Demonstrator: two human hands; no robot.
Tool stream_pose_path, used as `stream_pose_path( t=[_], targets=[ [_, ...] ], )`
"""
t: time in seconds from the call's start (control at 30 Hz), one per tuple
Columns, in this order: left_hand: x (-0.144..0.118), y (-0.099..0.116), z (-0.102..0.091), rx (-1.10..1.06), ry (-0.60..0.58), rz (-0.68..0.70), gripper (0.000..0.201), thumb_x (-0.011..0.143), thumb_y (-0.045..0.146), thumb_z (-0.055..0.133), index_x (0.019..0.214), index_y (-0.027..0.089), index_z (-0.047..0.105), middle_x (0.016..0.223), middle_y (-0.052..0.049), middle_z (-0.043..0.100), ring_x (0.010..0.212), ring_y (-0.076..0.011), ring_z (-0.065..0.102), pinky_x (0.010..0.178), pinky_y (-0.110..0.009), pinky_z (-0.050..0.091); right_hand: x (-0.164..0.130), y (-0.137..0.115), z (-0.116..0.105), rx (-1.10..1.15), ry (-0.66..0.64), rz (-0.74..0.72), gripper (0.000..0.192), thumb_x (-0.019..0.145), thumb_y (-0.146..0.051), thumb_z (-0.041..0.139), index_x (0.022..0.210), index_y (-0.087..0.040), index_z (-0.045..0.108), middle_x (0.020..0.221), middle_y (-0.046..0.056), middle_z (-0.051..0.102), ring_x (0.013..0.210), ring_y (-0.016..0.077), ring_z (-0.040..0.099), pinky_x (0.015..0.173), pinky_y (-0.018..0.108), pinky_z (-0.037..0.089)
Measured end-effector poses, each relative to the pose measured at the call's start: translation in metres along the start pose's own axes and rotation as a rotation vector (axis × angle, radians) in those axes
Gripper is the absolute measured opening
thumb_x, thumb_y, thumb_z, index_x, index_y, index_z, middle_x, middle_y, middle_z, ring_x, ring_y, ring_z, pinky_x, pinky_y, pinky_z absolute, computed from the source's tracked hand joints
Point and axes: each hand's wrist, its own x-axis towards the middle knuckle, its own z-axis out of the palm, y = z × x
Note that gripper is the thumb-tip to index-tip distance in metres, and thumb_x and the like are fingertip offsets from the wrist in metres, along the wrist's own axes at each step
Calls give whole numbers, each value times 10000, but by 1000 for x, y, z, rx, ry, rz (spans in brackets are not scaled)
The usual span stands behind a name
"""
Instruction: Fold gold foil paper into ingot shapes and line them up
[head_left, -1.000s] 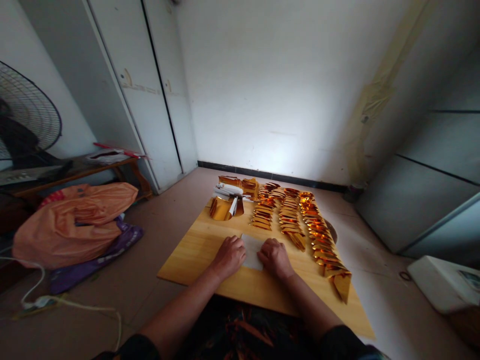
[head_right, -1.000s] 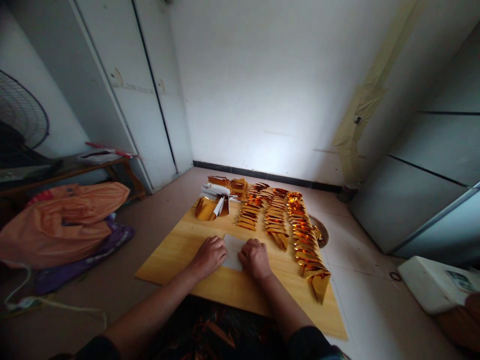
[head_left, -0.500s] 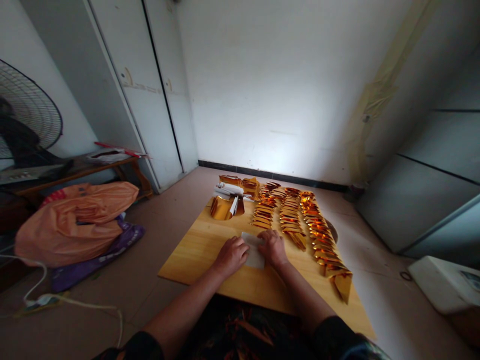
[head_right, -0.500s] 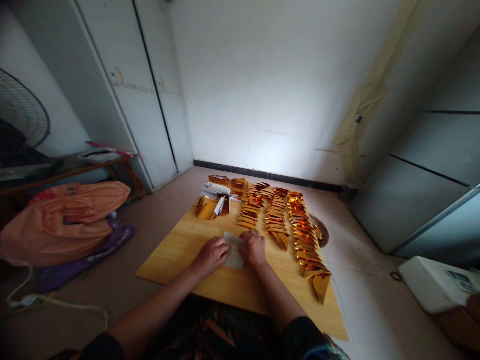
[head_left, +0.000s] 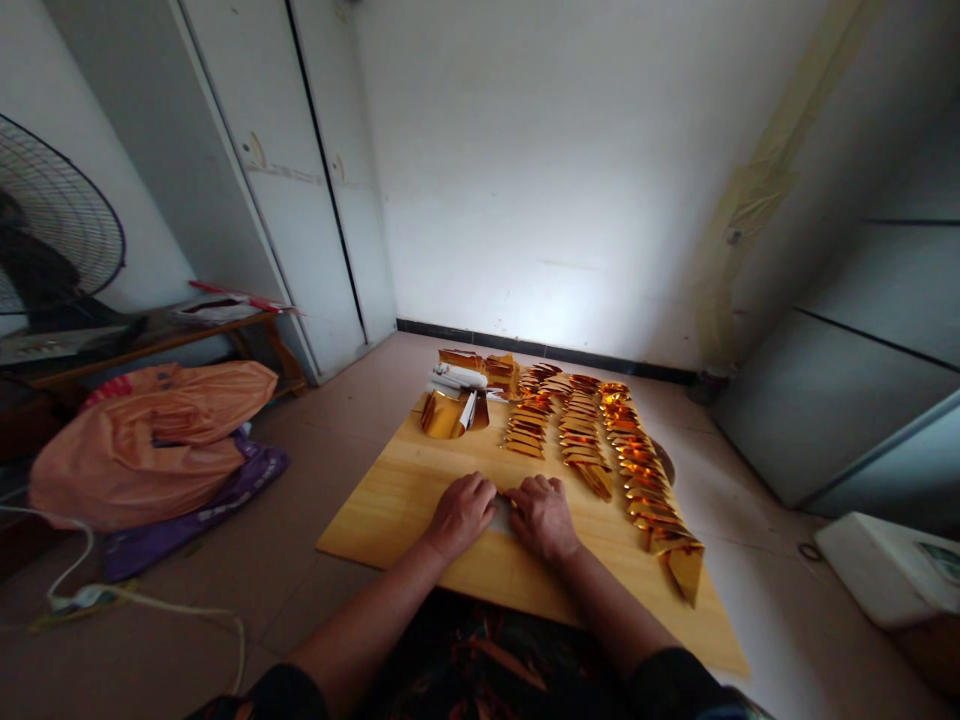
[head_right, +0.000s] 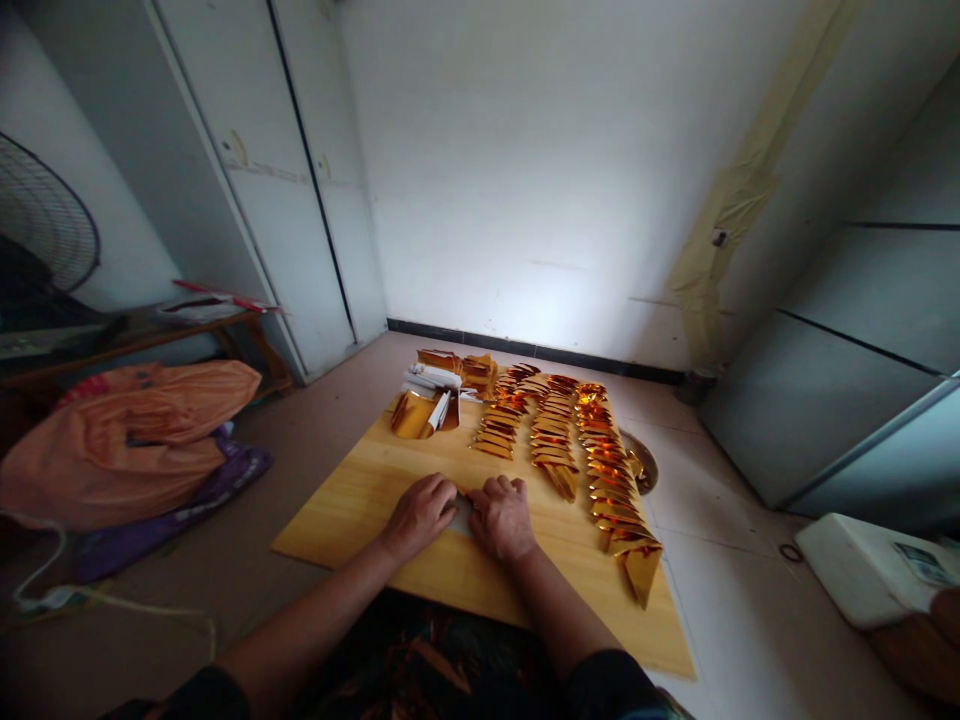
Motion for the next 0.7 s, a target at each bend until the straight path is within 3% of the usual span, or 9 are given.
stream_pose_path(
  t=[0.2, 0.33, 0.43, 0.7],
  targets=[
    [-2, 4, -7, 81, 41, 61, 315, 809, 157, 573, 1112, 244, 567, 959, -59, 547, 906, -221, 489, 776, -370, 378, -2, 0, -1, -40, -3, -21, 281, 815, -256, 552, 1078, -268, 651, 881, 46, 586, 890, 202, 461, 793, 344, 234],
    [-2, 5, -7, 104, 74, 76, 135, 853, 182, 528, 911, 235, 637, 959, -64, 557, 924, -223, 464, 779, -381, 342, -2, -1, 0, -44, -8, -14, 236, 814, -247, 545, 1021, -255, 659, 874, 46, 578, 890, 202, 454, 799, 348, 233],
    [-1, 5, -6, 126, 64, 100, 142, 862, 193, 522, 762, 205, 623, 920, -59, 577, 907, -215, 464, 774, -378, 332, -3, -1, -1, -15, -19, -16, 195, 806, -242, 548, 966, -243, 661, 871, 42, 574, 883, 197, 453, 805, 348, 239],
    [-1, -3, 1, 83, -37, 143, 157, 805, 113, 512, 690, 176, 598, 772, -55, 576, 799, -190, 501, 738, -335, 395, -19, 22, -11, 244, -60, -131, 235, 781, -278, 624, 1007, -224, 656, 1037, 56, 628, 963, 203, 509, 856, 341, 316]
  ],
)
